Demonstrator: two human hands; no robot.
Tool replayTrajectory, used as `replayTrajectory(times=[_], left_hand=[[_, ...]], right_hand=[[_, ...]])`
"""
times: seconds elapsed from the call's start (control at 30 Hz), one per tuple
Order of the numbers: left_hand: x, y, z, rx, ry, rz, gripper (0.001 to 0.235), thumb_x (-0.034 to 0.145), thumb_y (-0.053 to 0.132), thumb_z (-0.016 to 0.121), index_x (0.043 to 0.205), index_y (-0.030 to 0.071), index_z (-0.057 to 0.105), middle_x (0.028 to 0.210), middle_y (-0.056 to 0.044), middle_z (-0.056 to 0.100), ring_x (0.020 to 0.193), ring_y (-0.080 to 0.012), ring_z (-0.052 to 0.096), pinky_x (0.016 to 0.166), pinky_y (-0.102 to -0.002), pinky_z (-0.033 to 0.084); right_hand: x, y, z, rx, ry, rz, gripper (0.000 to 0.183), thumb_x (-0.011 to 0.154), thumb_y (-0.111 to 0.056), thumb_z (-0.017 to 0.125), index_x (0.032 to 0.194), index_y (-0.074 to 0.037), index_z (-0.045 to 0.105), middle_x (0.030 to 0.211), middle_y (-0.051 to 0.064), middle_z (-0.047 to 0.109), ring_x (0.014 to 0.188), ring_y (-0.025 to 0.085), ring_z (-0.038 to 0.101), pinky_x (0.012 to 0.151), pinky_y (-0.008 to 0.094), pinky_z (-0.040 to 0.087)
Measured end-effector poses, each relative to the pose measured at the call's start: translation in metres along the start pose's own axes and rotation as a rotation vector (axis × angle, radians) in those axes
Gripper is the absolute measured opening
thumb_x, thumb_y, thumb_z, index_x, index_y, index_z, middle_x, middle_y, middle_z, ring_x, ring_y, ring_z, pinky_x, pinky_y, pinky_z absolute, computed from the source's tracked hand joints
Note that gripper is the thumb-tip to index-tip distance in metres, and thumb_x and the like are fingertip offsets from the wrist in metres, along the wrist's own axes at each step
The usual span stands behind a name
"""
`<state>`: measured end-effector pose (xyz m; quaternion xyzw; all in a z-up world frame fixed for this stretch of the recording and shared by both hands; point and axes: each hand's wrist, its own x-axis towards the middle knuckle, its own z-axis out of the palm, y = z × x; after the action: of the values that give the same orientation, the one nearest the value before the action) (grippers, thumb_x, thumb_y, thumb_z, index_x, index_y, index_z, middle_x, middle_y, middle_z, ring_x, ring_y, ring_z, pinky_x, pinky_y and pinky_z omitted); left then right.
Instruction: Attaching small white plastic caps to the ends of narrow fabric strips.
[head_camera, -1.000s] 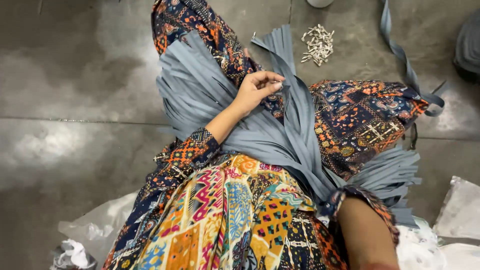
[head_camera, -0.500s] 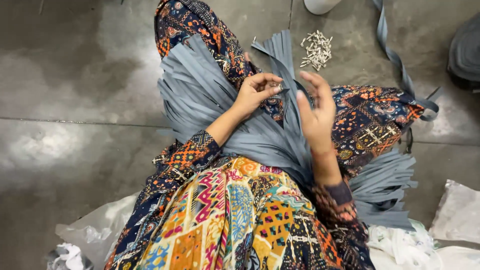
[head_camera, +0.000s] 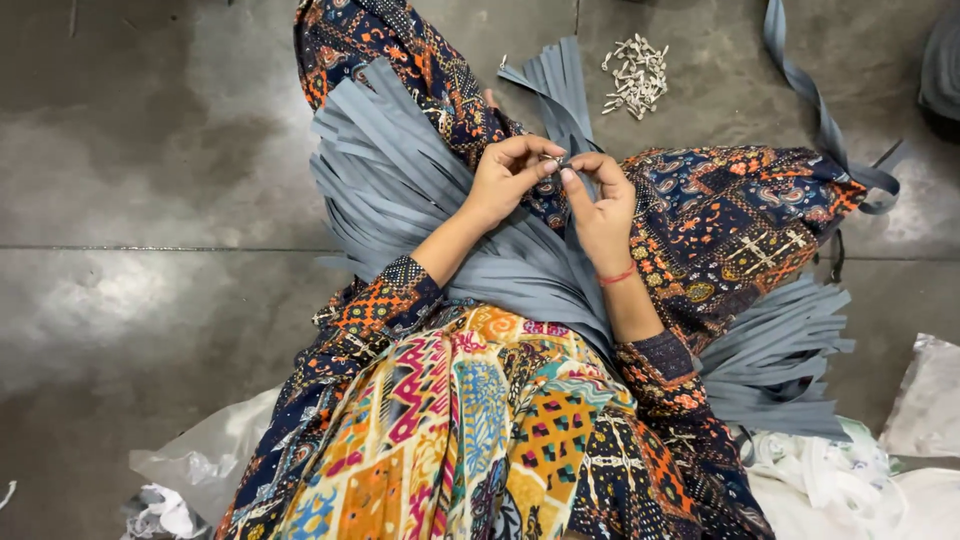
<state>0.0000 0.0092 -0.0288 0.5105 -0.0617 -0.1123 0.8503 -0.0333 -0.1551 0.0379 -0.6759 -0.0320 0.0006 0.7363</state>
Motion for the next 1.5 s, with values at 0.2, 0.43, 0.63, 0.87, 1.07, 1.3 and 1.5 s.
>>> replayTrajectory(times=[0.2, 0.43, 0.63, 0.87, 1.07, 1.3, 1.5], left_hand=[[0.0, 0.001, 0.0, 0.014, -0.007, 0.026, 0.015, 0.096, 0.001, 0.074, 0.111, 0.002, 0.075, 0.083, 0.011, 0.055, 0.074, -0.0005, 0.042, 0.067, -0.019, 0.034], [-0.001, 0.001, 0.001, 0.053, -0.002, 0.03, 0.014, 0.095, 0.001, 0.076, 0.109, 0.002, 0.076, 0.077, 0.013, 0.049, 0.07, 0.0001, 0.039, 0.063, -0.02, 0.033], [-0.003, 0.015, 0.009, 0.164, 0.017, 0.093, 0.013, 0.094, 0.001, 0.076, 0.107, 0.002, 0.075, 0.081, 0.01, 0.054, 0.07, -0.0002, 0.041, 0.063, -0.02, 0.033], [-0.006, 0.031, 0.016, 0.322, 0.06, 0.165, 0.014, 0.091, 0.001, 0.077, 0.105, 0.001, 0.075, 0.091, 0.003, 0.064, 0.074, -0.0017, 0.05, 0.065, -0.02, 0.04], [-0.008, 0.041, 0.019, 0.416, 0.062, 0.191, 0.015, 0.09, 0.0, 0.078, 0.104, 0.002, 0.075, 0.091, 0.0, 0.068, 0.074, -0.0043, 0.056, 0.065, -0.021, 0.044], [-0.009, 0.047, 0.024, 0.46, 0.046, 0.184, 0.015, 0.09, 0.0, 0.076, 0.105, 0.001, 0.074, 0.091, -0.004, 0.071, 0.076, -0.0083, 0.063, 0.066, -0.023, 0.049], [-0.008, 0.043, 0.022, 0.428, 0.072, 0.227, 0.015, 0.091, -0.002, 0.073, 0.106, 0.001, 0.073, 0.096, -0.006, 0.072, 0.085, -0.0119, 0.069, 0.074, -0.026, 0.054]], right_hand=[[0.002, -0.004, 0.001, -0.087, 0.011, -0.087, 0.007, 0.104, -0.002, 0.063, 0.102, 0.001, 0.058, 0.112, 0.005, 0.057, 0.104, 0.011, 0.053, 0.095, 0.025, 0.043], [0.004, -0.01, 0.003, -0.234, 0.021, -0.09, 0.01, 0.102, -0.006, 0.064, 0.098, 0.002, 0.059, 0.109, 0.006, 0.056, 0.099, 0.013, 0.051, 0.09, 0.025, 0.043], [0.002, -0.005, 0.003, -0.223, 0.015, -0.086, 0.01, 0.102, -0.006, 0.063, 0.098, 0.002, 0.059, 0.108, 0.006, 0.056, 0.098, 0.013, 0.052, 0.09, 0.025, 0.044], [-0.001, -0.006, 0.004, -0.172, 0.034, -0.022, 0.007, 0.105, -0.006, 0.062, 0.101, 0.0, 0.059, 0.096, -0.001, 0.055, 0.089, 0.006, 0.049, 0.081, 0.022, 0.043], [-0.003, -0.001, 0.004, -0.136, 0.055, 0.005, 0.008, 0.105, -0.007, 0.063, 0.103, -0.001, 0.058, 0.095, -0.003, 0.056, 0.086, 0.004, 0.051, 0.077, 0.021, 0.044], [-0.003, 0.001, 0.001, -0.118, 0.036, -0.037, 0.008, 0.106, -0.007, 0.062, 0.106, -0.001, 0.058, 0.1, -0.002, 0.057, 0.093, 0.005, 0.052, 0.083, 0.021, 0.045], [-0.002, 0.007, -0.002, -0.11, 0.026, -0.004, 0.008, 0.104, -0.007, 0.063, 0.103, 0.0, 0.059, 0.097, -0.001, 0.058, 0.09, 0.006, 0.053, 0.082, 0.022, 0.046]])
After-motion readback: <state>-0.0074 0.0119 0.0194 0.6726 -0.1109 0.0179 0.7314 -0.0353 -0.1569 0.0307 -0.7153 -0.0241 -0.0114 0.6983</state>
